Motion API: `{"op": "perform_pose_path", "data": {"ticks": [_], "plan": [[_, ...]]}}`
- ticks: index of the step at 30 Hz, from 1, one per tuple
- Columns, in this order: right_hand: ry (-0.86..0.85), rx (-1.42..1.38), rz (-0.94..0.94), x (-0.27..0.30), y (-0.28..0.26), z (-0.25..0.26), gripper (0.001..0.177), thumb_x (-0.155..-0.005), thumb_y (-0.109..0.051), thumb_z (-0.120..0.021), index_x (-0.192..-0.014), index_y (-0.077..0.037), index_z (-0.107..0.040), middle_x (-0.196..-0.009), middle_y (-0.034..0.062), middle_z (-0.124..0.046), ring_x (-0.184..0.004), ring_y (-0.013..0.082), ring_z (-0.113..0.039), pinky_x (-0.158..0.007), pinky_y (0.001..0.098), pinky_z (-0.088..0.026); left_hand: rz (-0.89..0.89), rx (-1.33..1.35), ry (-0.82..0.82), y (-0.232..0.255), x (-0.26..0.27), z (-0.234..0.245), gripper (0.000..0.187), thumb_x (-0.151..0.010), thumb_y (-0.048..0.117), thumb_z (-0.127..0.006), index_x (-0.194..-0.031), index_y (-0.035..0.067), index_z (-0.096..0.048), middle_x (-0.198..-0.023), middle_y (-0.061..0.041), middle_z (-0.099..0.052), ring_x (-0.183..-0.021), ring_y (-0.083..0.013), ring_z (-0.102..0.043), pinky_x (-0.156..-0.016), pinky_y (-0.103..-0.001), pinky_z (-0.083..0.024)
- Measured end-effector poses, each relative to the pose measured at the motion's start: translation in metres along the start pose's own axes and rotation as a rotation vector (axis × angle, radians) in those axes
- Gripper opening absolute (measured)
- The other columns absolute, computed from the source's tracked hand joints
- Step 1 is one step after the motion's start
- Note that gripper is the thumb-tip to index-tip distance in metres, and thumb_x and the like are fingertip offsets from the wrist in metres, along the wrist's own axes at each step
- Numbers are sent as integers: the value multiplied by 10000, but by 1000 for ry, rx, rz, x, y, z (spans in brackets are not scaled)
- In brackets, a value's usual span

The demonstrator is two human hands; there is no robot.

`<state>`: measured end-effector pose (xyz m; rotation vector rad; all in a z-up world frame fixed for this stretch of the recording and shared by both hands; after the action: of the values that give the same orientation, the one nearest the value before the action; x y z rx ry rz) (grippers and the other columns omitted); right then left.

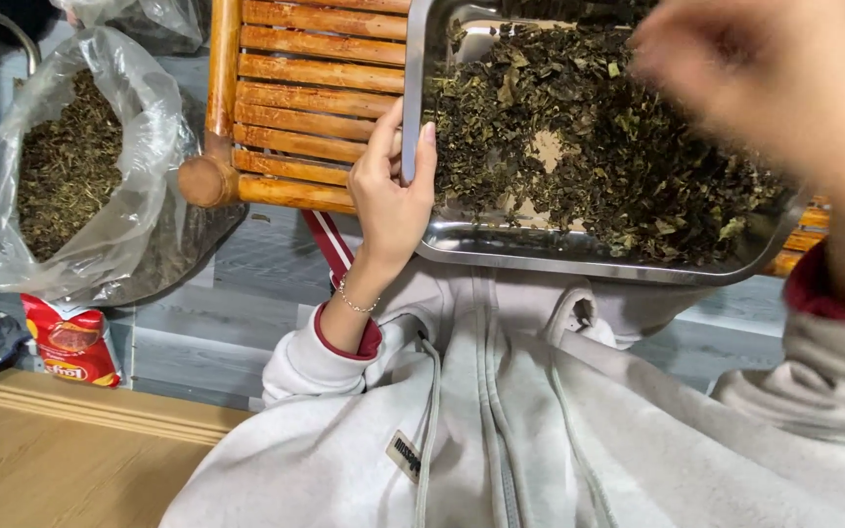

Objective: Sorting through dried tea leaves in a metal tray to remove stems or debris by hand.

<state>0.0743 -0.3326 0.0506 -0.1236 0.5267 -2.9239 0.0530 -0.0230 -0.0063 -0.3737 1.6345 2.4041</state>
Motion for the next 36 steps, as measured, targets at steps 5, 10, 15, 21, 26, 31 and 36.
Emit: {"op": "perform_pose_path", "data": {"ticks": [5,10,15,21,26,31,36], "plan": [[-65,213,239,23,-117,-39,457,-996,-216,-717,-1391,4,-646,-1132,211,-628,-660,347,-704,-586,480,-636,0,11,4,-3,6,-1,333,-1080,173,-630,-1377,25,-593,-706,31,-499,-595,-84,-340,-552,-272,-309],[-37,38,418,23,-149,-66,305,-1020,-75,-647,-1287,70,-626,-1151,244,-531,-769,391,-668,-563,488,-605,-3,27,10,-1,4,0,312,-1064,160,-637,-1340,18,-602,-769,7,-610,-604,-80,-395,-553,-261,-369],[-221,204,330,36,-144,-61,224,-976,50,-612,-1186,38,-687,-1071,187,-644,-824,305,-680,-666,419,-675,7,16,12,-2,3,1,305,-1062,169,-647,-1330,27,-616,-713,27,-489,-602,-89,-335,-554,-277,-318],[-79,43,551,53,-176,-83,304,-923,-81,-723,-1204,31,-695,-1179,224,-650,-1032,331,-647,-862,419,-625,-2,-16,30,0,4,2,310,-1051,176,-665,-1314,20,-621,-699,28,-476,-587,-93,-327,-557,-287,-325],[-79,86,620,60,-171,-96,479,-833,-21,-722,-1306,14,-654,-1325,232,-567,-1088,336,-590,-918,434,-560,9,5,21,2,3,2,314,-1056,178,-654,-1321,13,-618,-697,30,-458,-587,-86,-310,-544,-279,-304],[-141,193,639,73,-162,-116,579,-822,31,-664,-1394,-7,-583,-1432,238,-526,-1238,352,-560,-1056,455,-516,26,43,8,1,3,1,292,-1062,169,-641,-1311,19,-617,-704,30,-463,-597,-84,-325,-547,-272,-317],[-21,-102,485,50,-157,-44,249,-952,62,-683,-1198,100,-680,-1283,303,-636,-1164,402,-638,-1127,457,-543,14,41,2,-1,3,0,300,-1068,168,-640,-1330,24,-613,-721,23,-489,-612,-88,-346,-562,-273,-327]]}}
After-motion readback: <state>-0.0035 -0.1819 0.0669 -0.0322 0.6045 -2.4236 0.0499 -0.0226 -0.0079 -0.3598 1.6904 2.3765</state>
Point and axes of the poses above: each hand's wrist, its own x-axis away from the middle knuckle, its own z-axis out of the back of the hand, y = z × x, the point moved 10 cm from there along -x, towards the middle knuckle
